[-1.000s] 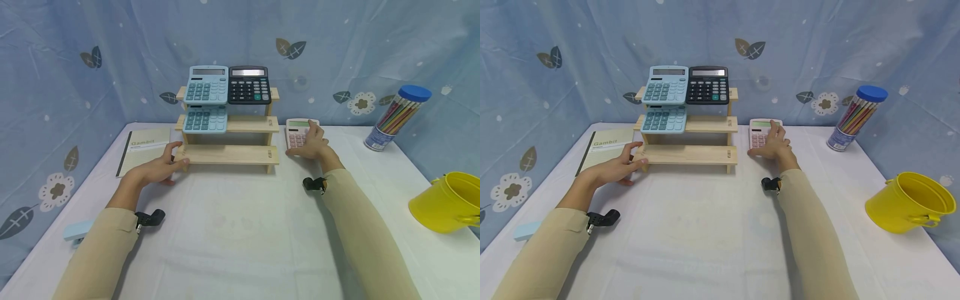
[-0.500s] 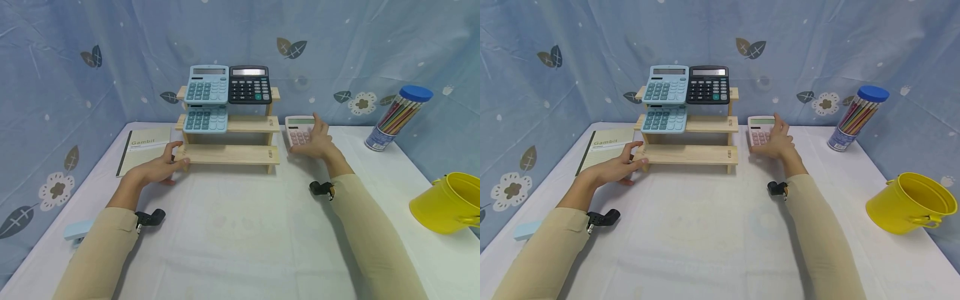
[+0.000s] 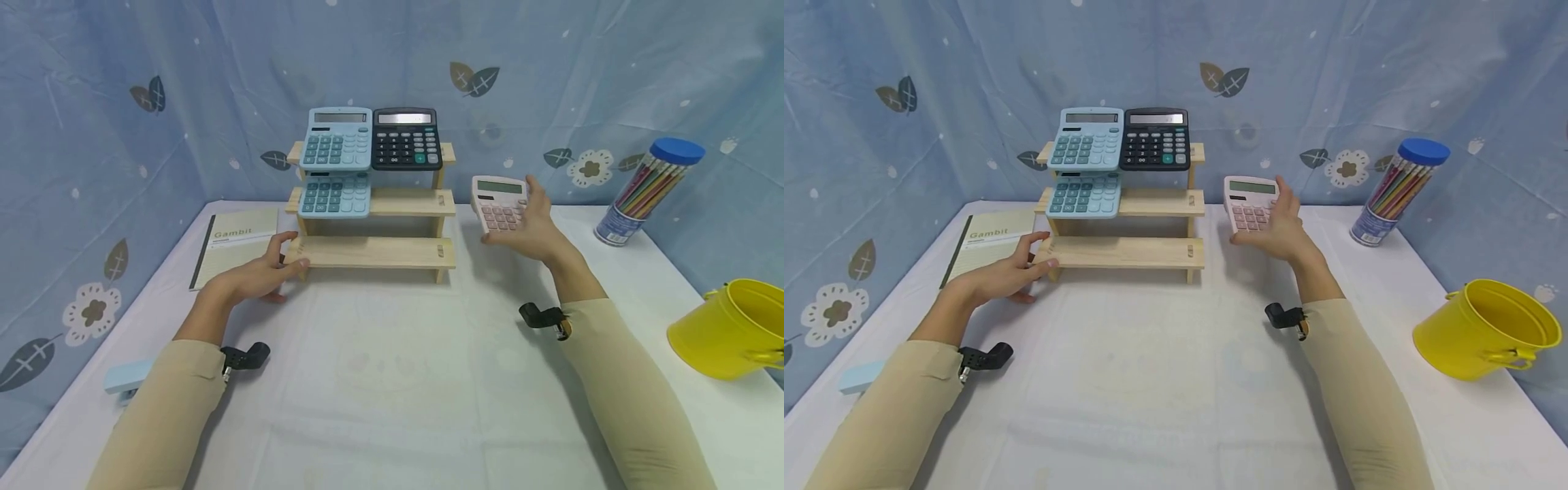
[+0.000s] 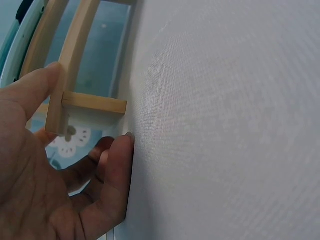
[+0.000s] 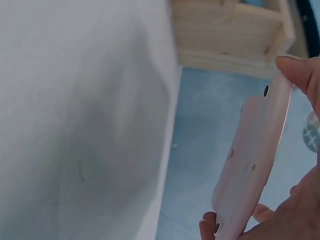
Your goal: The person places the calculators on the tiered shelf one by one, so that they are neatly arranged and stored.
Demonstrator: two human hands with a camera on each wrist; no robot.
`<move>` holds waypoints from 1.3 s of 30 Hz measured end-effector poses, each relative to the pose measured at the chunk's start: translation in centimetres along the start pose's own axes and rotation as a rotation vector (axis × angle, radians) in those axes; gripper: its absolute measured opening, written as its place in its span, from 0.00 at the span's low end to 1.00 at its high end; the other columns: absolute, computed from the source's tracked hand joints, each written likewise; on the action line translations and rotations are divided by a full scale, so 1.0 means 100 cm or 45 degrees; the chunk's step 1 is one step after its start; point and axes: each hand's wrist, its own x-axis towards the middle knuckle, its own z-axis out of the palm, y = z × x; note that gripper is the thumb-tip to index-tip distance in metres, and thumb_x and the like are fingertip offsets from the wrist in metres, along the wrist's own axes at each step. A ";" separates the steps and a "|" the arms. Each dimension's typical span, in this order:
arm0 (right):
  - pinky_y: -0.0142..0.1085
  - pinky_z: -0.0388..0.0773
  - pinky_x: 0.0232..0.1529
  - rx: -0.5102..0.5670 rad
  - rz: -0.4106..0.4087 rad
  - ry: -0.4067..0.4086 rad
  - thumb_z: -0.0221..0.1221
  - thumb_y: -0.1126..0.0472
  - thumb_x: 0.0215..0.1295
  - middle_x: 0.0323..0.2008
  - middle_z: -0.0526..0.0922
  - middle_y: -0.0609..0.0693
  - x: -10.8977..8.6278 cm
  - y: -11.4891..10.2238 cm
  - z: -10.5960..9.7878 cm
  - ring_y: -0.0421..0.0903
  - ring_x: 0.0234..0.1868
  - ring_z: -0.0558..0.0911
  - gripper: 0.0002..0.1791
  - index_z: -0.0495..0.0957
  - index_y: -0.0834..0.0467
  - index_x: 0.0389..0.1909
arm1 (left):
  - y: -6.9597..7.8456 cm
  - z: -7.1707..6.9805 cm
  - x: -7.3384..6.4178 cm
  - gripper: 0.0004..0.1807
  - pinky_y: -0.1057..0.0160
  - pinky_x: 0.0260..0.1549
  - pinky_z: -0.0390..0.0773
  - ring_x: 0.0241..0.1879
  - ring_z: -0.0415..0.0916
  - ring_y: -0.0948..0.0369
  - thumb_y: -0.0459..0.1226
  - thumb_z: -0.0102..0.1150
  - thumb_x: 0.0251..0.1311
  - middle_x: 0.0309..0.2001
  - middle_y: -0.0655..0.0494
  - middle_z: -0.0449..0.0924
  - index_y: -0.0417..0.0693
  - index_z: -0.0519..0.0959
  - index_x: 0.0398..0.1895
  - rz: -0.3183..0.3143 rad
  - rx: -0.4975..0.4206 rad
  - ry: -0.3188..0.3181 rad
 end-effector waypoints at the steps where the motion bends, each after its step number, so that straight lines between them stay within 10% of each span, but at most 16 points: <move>1: 0.66 0.54 0.73 0.012 -0.008 0.002 0.80 0.50 0.46 0.79 0.31 0.63 -0.002 -0.001 -0.002 0.67 0.73 0.54 0.81 0.19 0.41 0.80 | 0.000 0.000 0.000 0.52 0.46 0.56 0.82 0.74 0.57 0.36 0.66 0.49 0.71 0.75 0.31 0.52 0.70 0.24 0.80 0.000 0.000 -0.003; 39: 0.54 0.61 0.69 0.078 -0.296 -0.236 0.81 0.56 0.45 0.79 0.39 0.56 -0.054 -0.054 0.001 0.58 0.69 0.59 0.77 0.29 0.44 0.81 | -0.001 0.001 0.000 0.51 0.46 0.55 0.82 0.75 0.53 0.35 0.64 0.48 0.73 0.75 0.30 0.50 0.69 0.23 0.80 0.014 -0.012 -0.007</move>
